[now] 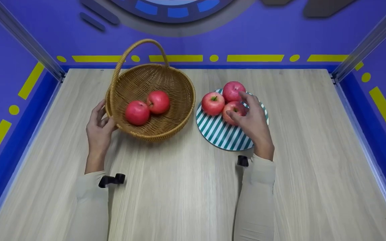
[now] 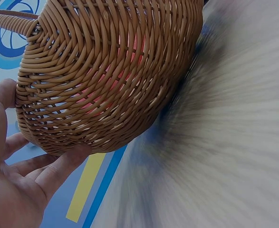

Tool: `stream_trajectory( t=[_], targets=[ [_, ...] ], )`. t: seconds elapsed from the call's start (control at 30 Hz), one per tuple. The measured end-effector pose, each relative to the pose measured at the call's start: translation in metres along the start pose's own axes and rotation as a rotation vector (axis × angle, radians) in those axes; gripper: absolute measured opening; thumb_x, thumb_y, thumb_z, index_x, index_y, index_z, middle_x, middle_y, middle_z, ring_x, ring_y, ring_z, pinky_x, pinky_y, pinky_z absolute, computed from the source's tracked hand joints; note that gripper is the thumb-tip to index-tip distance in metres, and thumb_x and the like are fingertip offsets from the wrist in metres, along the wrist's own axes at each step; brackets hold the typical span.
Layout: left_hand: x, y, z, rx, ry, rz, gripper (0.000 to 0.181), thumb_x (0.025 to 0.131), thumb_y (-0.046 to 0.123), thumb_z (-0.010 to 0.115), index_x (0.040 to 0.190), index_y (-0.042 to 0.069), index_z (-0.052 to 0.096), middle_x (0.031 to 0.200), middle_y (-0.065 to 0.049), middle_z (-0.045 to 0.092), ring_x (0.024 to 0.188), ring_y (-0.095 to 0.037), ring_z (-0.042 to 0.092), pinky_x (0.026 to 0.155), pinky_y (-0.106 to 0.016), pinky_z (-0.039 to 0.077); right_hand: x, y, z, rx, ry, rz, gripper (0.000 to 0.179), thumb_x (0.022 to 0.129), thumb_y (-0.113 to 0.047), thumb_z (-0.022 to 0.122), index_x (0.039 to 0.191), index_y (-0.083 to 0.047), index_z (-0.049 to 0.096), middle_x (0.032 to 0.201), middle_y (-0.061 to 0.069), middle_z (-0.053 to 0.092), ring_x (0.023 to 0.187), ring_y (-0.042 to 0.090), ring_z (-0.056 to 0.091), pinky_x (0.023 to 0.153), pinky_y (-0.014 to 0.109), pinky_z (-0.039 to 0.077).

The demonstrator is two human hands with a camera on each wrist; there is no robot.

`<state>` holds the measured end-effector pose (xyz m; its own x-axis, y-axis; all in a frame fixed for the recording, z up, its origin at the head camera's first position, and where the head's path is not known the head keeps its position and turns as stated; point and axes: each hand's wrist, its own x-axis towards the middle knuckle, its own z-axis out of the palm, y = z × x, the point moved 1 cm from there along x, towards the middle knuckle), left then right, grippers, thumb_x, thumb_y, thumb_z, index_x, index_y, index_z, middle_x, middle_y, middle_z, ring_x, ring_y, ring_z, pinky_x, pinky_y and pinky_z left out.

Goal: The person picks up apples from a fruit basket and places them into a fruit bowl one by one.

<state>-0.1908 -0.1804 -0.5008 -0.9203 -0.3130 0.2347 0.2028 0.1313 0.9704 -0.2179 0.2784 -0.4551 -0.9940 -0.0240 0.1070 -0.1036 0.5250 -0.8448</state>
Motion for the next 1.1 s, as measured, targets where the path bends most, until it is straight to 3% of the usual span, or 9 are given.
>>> stream_trajectory(
  t=[0.27,0.47,0.7,1.1],
  targets=[
    [0.000,0.000,0.002,-0.010,-0.009,-0.009,0.062,0.097,0.006,0.074,0.156,0.013,0.054,0.152,-0.017,0.055,0.132,-0.038,0.061,0.100,-0.043,0.057,-0.003,-0.009,0.005,0.005,-0.014,-0.032,0.077,0.095,-0.017,0.083,0.159,-0.005,0.044,0.158,0.015,0.048,0.144,0.037,0.048,0.110,0.050,0.049],
    [0.000,-0.001,0.002,-0.004,-0.018,0.016,0.062,0.098,0.013,0.075,0.156,0.012,0.053,0.153,-0.017,0.054,0.131,-0.040,0.061,0.107,-0.048,0.052,-0.003,-0.015,0.012,0.009,-0.026,-0.089,0.075,0.094,-0.009,0.082,0.159,-0.002,0.044,0.156,0.019,0.049,0.141,0.038,0.050,0.110,0.053,0.047],
    [0.000,-0.001,0.002,-0.023,-0.022,0.014,0.064,0.098,0.007,0.073,0.157,0.009,0.051,0.155,-0.018,0.053,0.131,-0.041,0.061,0.109,-0.056,0.049,-0.003,-0.024,0.023,-0.010,-0.049,-0.085,0.076,0.093,-0.015,0.084,0.158,-0.005,0.046,0.156,0.018,0.049,0.141,0.040,0.049,0.109,0.058,0.049],
    [0.001,-0.002,0.000,-0.007,0.004,0.008,0.063,0.097,0.014,0.076,0.156,0.014,0.055,0.153,-0.014,0.056,0.131,-0.036,0.062,0.104,-0.050,0.055,-0.003,-0.036,0.038,0.012,-0.077,-0.112,0.073,0.092,-0.013,0.085,0.156,-0.008,0.050,0.153,0.016,0.052,0.140,0.038,0.050,0.110,0.059,0.048]
  ],
)
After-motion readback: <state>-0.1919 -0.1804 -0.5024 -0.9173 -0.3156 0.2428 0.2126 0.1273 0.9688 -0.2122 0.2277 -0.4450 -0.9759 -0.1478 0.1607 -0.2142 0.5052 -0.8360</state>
